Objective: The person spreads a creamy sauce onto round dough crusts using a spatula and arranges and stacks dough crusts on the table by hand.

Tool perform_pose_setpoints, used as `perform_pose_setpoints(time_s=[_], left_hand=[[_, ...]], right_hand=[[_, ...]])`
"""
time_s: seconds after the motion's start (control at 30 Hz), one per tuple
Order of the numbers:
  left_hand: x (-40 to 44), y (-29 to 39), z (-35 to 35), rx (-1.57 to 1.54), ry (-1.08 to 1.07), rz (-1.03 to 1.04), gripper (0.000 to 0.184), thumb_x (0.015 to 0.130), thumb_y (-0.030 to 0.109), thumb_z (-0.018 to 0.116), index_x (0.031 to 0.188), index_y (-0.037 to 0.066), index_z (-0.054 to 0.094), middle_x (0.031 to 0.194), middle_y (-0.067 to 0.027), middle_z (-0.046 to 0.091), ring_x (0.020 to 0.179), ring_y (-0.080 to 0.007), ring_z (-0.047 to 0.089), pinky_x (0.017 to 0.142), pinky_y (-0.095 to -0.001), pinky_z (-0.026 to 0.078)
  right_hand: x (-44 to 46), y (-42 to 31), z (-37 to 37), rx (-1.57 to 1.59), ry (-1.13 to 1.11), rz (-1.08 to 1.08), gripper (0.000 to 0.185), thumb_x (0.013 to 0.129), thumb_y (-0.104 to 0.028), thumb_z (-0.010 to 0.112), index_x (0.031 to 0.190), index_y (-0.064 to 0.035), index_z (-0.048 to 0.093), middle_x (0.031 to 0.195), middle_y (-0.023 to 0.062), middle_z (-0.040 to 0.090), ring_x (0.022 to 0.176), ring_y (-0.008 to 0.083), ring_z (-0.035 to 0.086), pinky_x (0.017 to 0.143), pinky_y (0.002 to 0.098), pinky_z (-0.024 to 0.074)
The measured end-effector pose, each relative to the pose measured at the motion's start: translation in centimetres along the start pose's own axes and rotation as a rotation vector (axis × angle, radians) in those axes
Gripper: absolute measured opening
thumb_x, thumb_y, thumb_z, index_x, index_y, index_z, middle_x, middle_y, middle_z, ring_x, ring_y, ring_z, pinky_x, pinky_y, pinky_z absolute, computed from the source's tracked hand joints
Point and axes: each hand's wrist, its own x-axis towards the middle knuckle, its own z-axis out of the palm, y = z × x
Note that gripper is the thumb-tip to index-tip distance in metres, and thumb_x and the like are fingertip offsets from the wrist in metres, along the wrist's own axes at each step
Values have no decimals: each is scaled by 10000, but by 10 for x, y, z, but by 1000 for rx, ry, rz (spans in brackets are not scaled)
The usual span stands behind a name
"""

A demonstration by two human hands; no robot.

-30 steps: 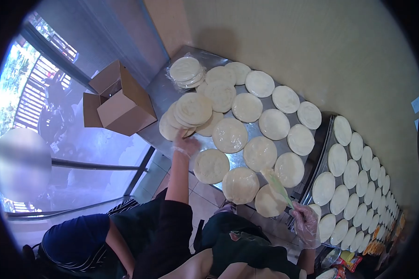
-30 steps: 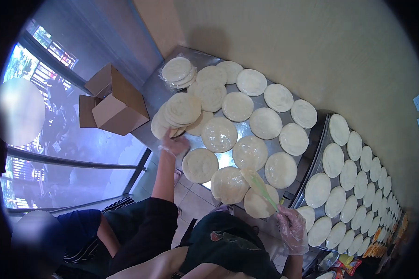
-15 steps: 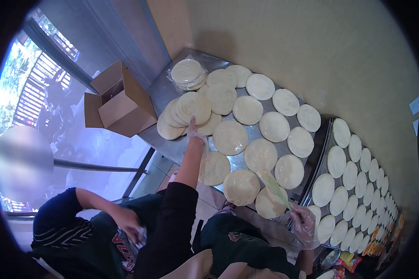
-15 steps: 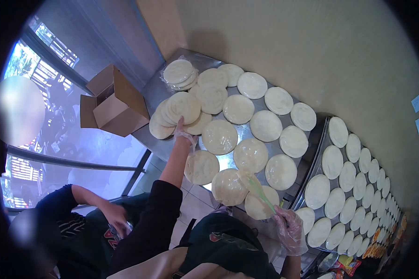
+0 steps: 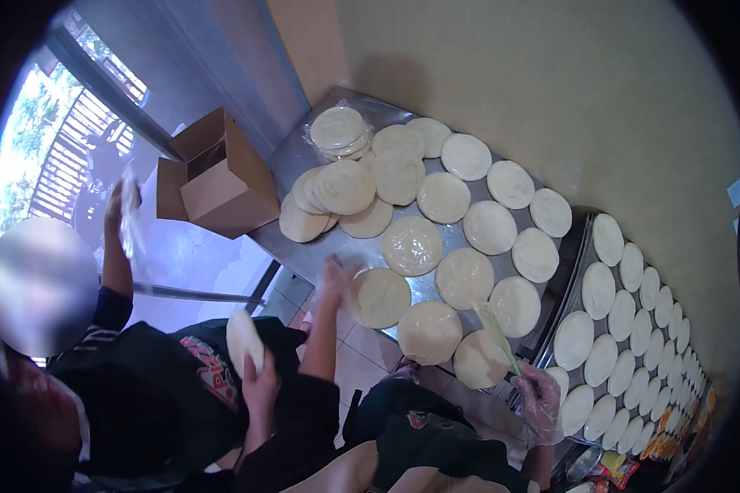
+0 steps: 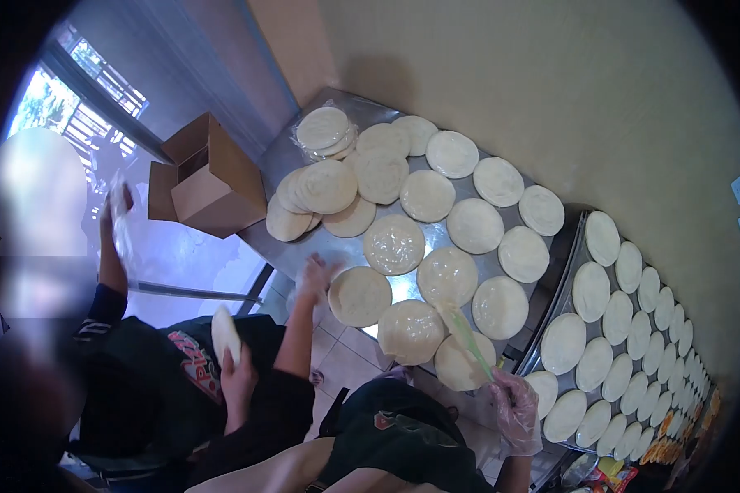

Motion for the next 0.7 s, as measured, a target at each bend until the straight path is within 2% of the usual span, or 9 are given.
perform_pose_setpoints(time_s=[0.03, 0.1, 0.37, 0.43, 0.47, 0.57, 0.6, 0.63, 0.7], left_hand=[[-23, 71, -53, -21, -288, -222, 1001, 584, 566, 857, 1296, -15, 460, 1170, -182, 584, 1057, -320, 595, 903, -430, 490], [-54, 100, -65, 223, -387, -175, 1039, 546, 523, 879, 1323, -10, 443, 1203, -226, 565, 1096, -353, 588, 931, -427, 494], [-50, 91, -55, 273, -304, -236, 971, 539, 466, 880, 1296, -8, 500, 1150, -212, 628, 1085, -344, 627, 906, -394, 525], [-33, 68, -52, 283, -614, -326, 888, 590, 451, 858, 1268, -11, 518, 1103, -185, 656, 1036, -316, 652, 874, -353, 536], [-33, 65, -63, 285, -616, -315, 888, 590, 451, 858, 1268, -11, 518, 1103, -185, 656, 1036, -316, 652, 874, -353, 536], [-55, 48, -80, -44, -739, -117, 751, 715, 409, 783, 1279, -9, 517, 1196, -200, 625, 1075, -328, 637, 907, -395, 535], [-69, 42, -75, -703, -549, -329, 698, 768, 380, 738, 1311, 7, 507, 1244, -194, 602, 1117, -334, 617, 936, -437, 524], [-80, 36, -71, -1342, -299, -541, 646, 821, 351, 692, 1342, 22, 498, 1292, -189, 579, 1159, -341, 598, 965, -479, 513], [-98, 42, -86, -1490, -346, -455, 630, 856, 363, 659, 1369, 43, 484, 1330, -179, 557, 1198, -350, 570, 991, -521, 487]], right_hand=[[1, 4, -1, 7, -10, -4, 216, 856, 49, 667, 1053, -37, 691, 974, 95, 705, 812, 155, 656, 718, 290, 520], [7, 13, -1, 20, -71, -58, 218, 895, 54, 611, 1097, -14, 658, 1084, 95, 673, 937, 124, 639, 821, 268, 533], [23, -7, 24, 70, -109, -154, 220, 860, 40, 670, 1072, -20, 678, 1046, 110, 694, 933, 150, 655, 807, 277, 531], [24, -7, 23, 64, -113, -151, 220, 861, 39, 671, 1073, -18, 678, 1047, 111, 693, 931, 149, 655, 809, 273, 529], [23, -6, 22, 97, -107, -142, 216, 865, 36, 670, 1074, -18, 678, 1042, 103, 693, 925, 141, 652, 803, 269, 528], [16, -4, 13, 191, -85, -58, 210, 871, 29, 669, 1075, -22, 681, 1031, 82, 689, 901, 121, 641, 788, 262, 523], [12, -2, 8, 254, -87, 11, 208, 873, 25, 670, 1075, -24, 684, 1024, 69, 687, 883, 109, 632, 779, 258, 519], [10, 15, 3, 251, -81, -24, 209, 903, -2, 647, 1110, -31, 652, 916, 53, 660, 733, 100, 605, 631, 239, 506], [1, 9, -8, 376, -82, 31, 205, 921, -22, 631, 1125, -33, 628, 852, 50, 633, 659, 98, 575, 554, 229, 473]])
